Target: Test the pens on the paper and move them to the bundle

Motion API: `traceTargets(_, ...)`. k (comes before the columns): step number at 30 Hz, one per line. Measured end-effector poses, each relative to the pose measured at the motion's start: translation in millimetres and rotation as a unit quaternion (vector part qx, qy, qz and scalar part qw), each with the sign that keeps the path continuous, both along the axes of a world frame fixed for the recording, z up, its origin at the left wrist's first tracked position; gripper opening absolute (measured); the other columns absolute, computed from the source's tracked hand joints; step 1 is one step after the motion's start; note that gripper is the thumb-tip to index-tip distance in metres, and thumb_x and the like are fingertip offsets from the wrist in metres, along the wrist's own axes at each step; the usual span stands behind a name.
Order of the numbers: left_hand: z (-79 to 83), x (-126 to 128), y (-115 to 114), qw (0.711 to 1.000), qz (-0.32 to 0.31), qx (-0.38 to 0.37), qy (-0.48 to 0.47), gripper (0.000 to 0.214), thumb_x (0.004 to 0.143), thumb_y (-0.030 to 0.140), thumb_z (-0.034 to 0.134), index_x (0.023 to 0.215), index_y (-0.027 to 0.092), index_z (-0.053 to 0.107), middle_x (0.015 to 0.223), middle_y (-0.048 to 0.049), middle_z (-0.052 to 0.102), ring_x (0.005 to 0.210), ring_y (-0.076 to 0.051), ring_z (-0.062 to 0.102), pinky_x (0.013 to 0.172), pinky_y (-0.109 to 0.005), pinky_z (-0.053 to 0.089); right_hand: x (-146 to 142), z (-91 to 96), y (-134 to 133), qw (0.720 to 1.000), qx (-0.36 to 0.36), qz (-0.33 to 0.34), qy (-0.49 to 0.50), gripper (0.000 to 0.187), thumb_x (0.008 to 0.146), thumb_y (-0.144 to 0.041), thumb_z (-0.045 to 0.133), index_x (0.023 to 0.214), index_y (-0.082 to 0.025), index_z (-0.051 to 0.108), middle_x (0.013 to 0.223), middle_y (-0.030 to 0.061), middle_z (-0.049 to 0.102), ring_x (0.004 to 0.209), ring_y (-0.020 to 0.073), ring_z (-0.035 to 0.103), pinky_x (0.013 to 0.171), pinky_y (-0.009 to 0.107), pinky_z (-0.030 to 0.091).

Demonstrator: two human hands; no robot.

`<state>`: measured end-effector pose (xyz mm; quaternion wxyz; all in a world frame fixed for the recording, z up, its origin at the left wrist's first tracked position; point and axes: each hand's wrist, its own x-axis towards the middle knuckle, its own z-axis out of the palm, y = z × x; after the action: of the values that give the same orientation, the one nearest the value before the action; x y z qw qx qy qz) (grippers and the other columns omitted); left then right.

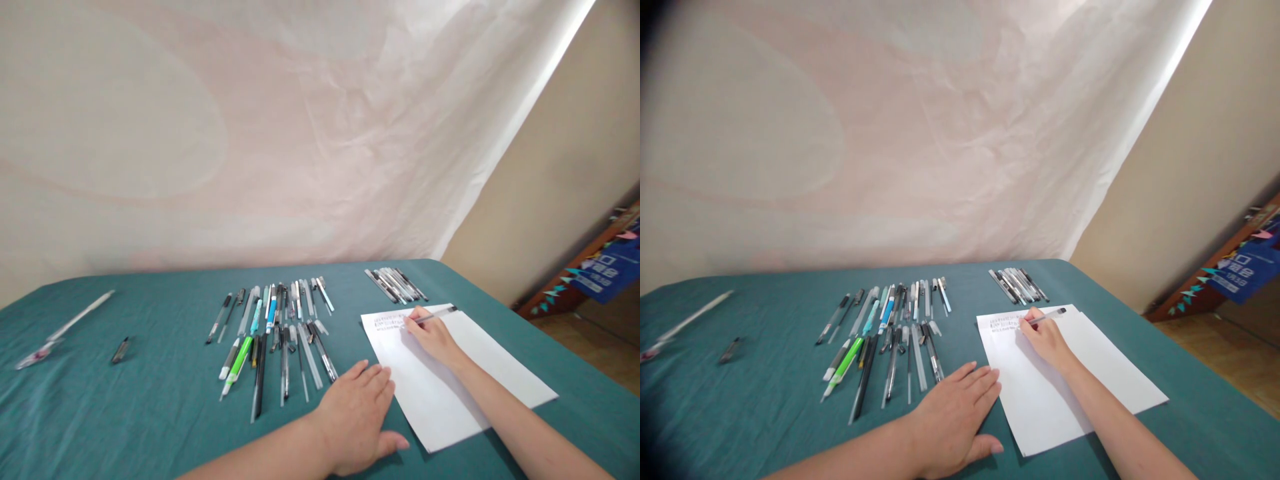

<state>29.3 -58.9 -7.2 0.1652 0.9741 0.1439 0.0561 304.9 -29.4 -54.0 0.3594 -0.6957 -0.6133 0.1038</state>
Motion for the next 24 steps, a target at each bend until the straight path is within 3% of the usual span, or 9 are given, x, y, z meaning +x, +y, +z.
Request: traceTargets(24, 0.7, 1.0, -0.4, 1.0, 0.001, 0.006, 0.0, 0.074, 0.085, 0.06, 0.015, 0.133, 0.008, 0.034, 0.141, -0.0134, 0.03, 0.13, -0.023, 0.025, 0.108, -0.036, 0.012, 0.3, -2.7, 0.1, 1.0, 0.002, -0.001, 0.007, 0.021, 0.078, -0.036, 0.044, 0.064, -0.02, 0.047, 0.055, -0.0027, 0.049, 0.05, 0.0124, 0.045, 0.048, 0.024, 0.033)
